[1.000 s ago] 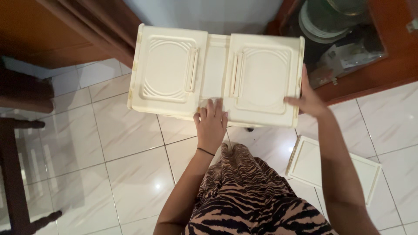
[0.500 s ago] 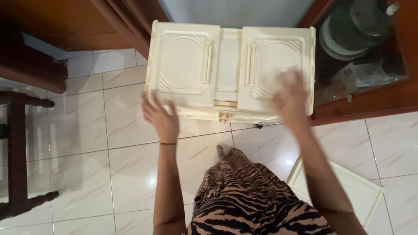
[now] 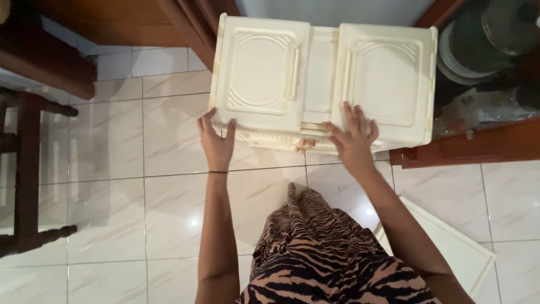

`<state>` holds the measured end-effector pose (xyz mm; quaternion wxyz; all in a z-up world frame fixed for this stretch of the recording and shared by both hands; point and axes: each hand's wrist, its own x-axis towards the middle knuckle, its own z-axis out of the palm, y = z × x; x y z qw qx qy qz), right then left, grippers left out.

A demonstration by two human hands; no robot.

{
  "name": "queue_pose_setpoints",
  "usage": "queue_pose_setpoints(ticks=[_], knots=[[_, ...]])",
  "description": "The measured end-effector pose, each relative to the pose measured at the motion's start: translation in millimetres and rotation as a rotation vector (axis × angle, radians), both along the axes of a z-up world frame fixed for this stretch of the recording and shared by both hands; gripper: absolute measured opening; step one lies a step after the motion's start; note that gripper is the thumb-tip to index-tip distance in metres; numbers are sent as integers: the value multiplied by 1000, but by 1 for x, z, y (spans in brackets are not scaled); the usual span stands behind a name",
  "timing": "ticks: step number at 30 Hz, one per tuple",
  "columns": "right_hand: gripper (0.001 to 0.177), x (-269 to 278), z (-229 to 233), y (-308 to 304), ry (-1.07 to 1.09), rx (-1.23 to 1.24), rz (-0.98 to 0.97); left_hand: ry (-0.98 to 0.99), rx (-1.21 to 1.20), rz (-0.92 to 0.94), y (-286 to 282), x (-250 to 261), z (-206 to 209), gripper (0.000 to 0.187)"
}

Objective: The person removes the lid from a large beige plastic storage container and places it on the floor. They then fold the container's side panels inward to collapse it flat. The person repeats this folding process with a second identical container, stacking the folded units on the floor.

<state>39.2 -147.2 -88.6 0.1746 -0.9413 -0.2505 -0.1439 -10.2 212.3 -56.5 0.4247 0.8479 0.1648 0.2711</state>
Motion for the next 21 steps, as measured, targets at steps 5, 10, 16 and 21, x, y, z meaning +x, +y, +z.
queue_pose_setpoints(ticks=[5, 10, 16, 21], knots=[[38, 29, 7, -32, 38, 4, 124, 43, 71, 45, -32, -25, 2, 56], [27, 58, 39, -63, 193, 53, 223, -11, 58, 7, -62, -62, -11, 40], [18, 82, 72, -90, 290, -53, 220, 70, 34, -109, -127, -109, -20, 30], [16, 79, 81, -105, 213, -30, 129, 63, 87, -384, -144, -138, -11, 35]])
